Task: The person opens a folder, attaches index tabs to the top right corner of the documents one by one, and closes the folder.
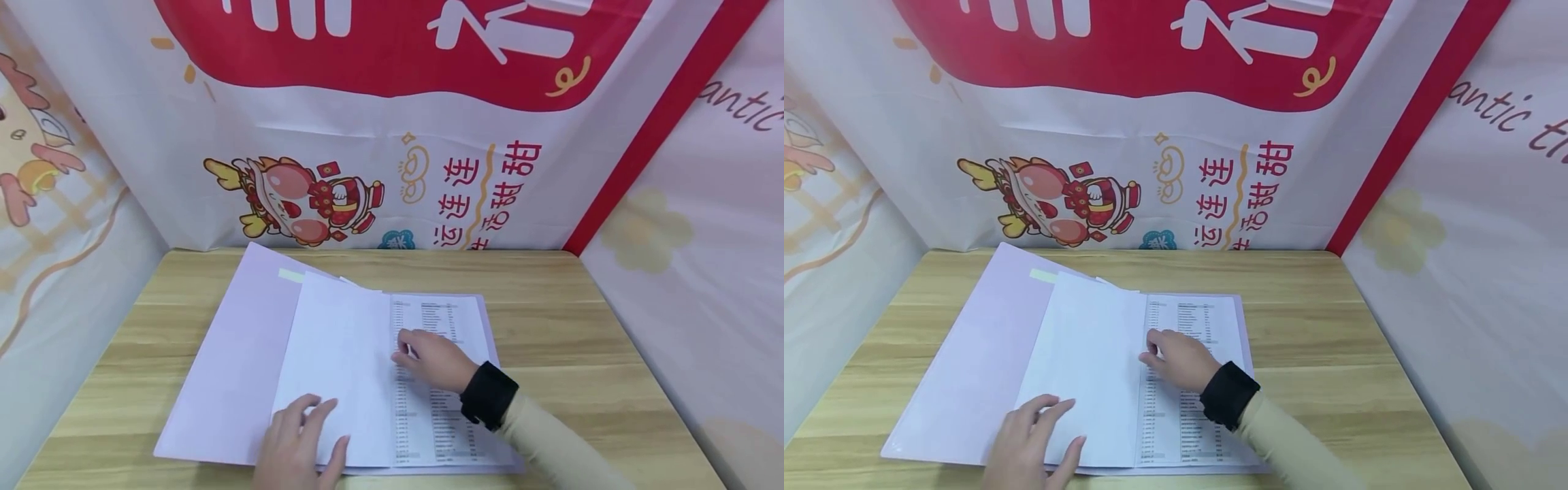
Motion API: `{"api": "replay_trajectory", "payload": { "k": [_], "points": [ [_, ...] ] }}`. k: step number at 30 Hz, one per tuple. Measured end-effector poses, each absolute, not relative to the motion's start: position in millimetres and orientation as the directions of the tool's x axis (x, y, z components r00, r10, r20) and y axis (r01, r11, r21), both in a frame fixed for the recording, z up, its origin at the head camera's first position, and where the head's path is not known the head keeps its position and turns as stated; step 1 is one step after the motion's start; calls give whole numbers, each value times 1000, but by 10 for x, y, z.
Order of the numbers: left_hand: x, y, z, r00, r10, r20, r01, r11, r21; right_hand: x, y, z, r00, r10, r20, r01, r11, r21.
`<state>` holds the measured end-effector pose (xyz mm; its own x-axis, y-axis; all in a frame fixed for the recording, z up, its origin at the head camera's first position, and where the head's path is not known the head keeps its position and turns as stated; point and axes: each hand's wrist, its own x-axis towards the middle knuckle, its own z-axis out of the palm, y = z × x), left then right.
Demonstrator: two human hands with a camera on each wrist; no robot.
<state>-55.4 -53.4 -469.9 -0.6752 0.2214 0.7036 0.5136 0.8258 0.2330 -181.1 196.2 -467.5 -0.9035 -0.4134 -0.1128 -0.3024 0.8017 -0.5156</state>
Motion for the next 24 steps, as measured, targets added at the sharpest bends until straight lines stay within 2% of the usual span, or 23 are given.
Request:
{"api": "replay_trajectory", "payload": {
  "k": [3, 11, 17, 24],
  "points": [
    [-594, -402, -4596, -675, 291, 678, 581, 777, 244, -1719, 2107, -4621, -906, -405, -121, -284, 796, -534],
    [-702, -67, -4364, -809, 445, 384, 570, 753, 329, -1404, 2555, -4551, -909, -387, -156, -239, 790, -565],
    [-811, 124, -4443, -805, 538, 250, 592, 717, 368, -1149, 2868, -4540, -890, -386, -240, -179, 783, -595],
    [-989, 274, -4754, -782, 623, -8, 585, 738, 337, -895, 3017, -4552, -860, -436, -265, -182, 748, -638]
  ]
}}
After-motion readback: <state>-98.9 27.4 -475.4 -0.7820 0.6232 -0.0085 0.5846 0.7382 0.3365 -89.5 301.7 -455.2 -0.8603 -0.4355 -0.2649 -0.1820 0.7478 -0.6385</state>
